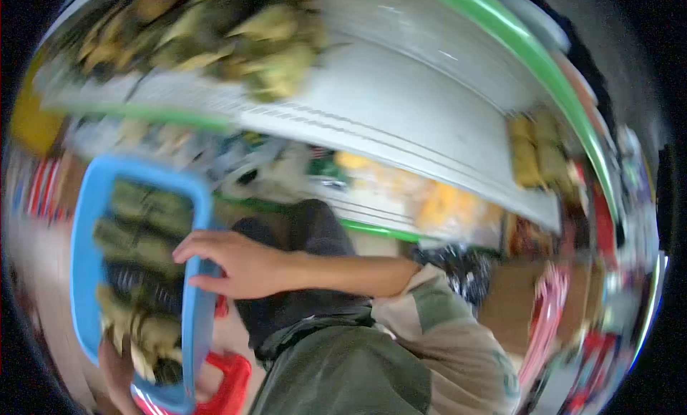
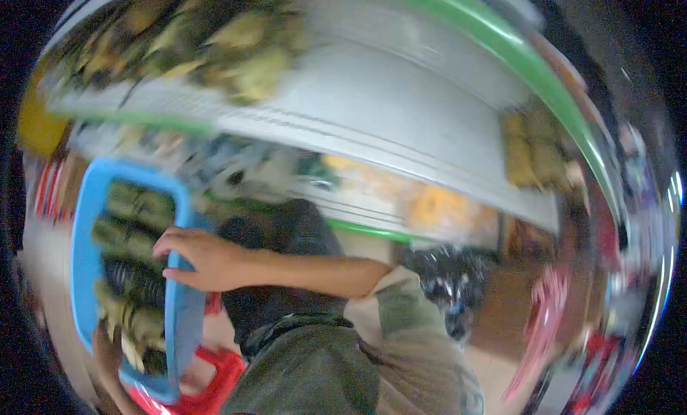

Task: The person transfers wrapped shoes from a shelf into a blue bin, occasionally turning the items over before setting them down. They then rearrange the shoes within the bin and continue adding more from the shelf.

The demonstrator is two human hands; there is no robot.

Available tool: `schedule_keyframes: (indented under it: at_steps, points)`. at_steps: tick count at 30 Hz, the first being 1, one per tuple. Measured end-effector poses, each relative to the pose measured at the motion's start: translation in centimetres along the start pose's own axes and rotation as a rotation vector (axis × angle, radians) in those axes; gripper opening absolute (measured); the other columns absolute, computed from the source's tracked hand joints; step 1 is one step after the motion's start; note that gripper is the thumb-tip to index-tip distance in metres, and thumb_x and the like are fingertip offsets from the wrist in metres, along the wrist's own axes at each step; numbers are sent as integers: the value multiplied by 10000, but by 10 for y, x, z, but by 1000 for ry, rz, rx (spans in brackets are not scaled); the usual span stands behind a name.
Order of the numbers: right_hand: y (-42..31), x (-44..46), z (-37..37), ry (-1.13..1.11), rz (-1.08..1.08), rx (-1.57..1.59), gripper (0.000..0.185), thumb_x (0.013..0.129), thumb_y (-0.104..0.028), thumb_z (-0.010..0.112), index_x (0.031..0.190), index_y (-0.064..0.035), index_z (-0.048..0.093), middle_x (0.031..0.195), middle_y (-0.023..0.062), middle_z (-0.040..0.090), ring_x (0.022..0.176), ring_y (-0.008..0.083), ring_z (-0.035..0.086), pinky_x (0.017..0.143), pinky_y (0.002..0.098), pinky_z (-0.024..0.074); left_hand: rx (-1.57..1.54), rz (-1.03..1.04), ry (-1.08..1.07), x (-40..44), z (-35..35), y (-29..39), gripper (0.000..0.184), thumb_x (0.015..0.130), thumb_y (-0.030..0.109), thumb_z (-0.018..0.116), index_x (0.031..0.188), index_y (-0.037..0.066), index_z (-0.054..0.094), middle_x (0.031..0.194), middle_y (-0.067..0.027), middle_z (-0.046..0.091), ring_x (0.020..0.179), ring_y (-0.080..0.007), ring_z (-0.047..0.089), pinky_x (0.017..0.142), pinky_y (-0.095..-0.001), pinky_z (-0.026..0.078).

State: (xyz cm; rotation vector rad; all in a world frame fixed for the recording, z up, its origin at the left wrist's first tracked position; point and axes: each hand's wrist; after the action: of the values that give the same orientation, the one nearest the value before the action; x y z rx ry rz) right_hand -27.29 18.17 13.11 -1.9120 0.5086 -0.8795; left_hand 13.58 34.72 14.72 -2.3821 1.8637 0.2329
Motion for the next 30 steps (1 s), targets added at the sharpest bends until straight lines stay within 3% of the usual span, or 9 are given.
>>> schedule_keyframes:
  at_steps: [3,5,11,13,15,19,22,25,30]
  points:
    - [0,-54,-101,351,101,-181,291,910,-123,704,1172,-32,614,1145,122,661,1019,211,660,844,344,568,-158,54,12,44,-20,5,488,984,177,581,1400,-54,472,1376,-237,555,1308,-370,503,1107,-438,384]
    - [-5,-102,-160,582,253,-266,294,909,-108,704,1185,-50,623,1201,105,656,992,187,672,843,322,565,-112,98,-27,42,-75,81,511,993,293,584,1379,-34,508,1347,-272,567,1260,-388,541,1066,-430,420]
    - [-25,-268,-319,1344,370,-1123,430,852,-197,773,1195,10,619,1199,158,649,1087,293,645,883,394,523,-131,251,-5,66,-112,170,504,990,308,602,1330,-59,542,1272,-285,609,1174,-415,591,991,-437,468]
    - [-16,-360,-384,1424,481,-1470,610,826,-144,803,1306,75,497,1268,232,597,1174,303,593,969,375,500,-118,321,20,72,-111,182,470,985,282,609,1295,-69,567,1250,-285,619,1154,-417,599,976,-437,475]
    - [-45,-398,-405,1664,359,-1387,712,777,-208,852,1290,120,483,1266,263,584,1168,332,590,1006,386,473,-82,357,34,77,-112,195,435,978,253,617,1261,-76,590,1234,-285,627,1139,-418,603,968,-435,478]
    - [-85,-449,-442,2285,995,-1425,795,746,-351,879,1280,112,514,1215,218,620,1126,355,602,964,374,474,-12,468,114,84,-107,204,380,960,199,633,1221,-76,622,1212,-266,647,1118,-410,617,947,-424,494]
    - [-90,-540,-496,2071,603,-1109,737,736,-409,885,1184,85,572,1092,161,639,976,330,632,839,386,521,-103,502,82,89,-109,215,366,954,188,636,1212,-72,631,1224,-256,646,1117,-404,620,941,-424,497]
    - [-98,-545,-506,2214,414,-273,665,748,-489,858,1098,19,610,975,117,626,811,262,623,696,387,536,-89,376,42,85,-113,237,350,949,179,641,1215,-49,642,1246,-247,639,1127,-397,616,949,-425,493]
    - [-119,-509,-496,1978,459,-1,602,735,-642,785,990,-124,618,816,38,585,684,212,559,586,370,508,-15,432,33,86,-110,239,363,945,203,659,1272,47,645,1254,-238,642,1130,-365,625,953,-433,490]
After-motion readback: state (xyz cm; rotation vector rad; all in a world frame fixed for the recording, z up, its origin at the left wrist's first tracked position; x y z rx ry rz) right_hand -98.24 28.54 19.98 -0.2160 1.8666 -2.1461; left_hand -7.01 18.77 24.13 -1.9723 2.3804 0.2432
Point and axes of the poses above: each hand's wrist, its own x-axis towards the middle knuckle, its own z-axis out of the palm, y = z × x
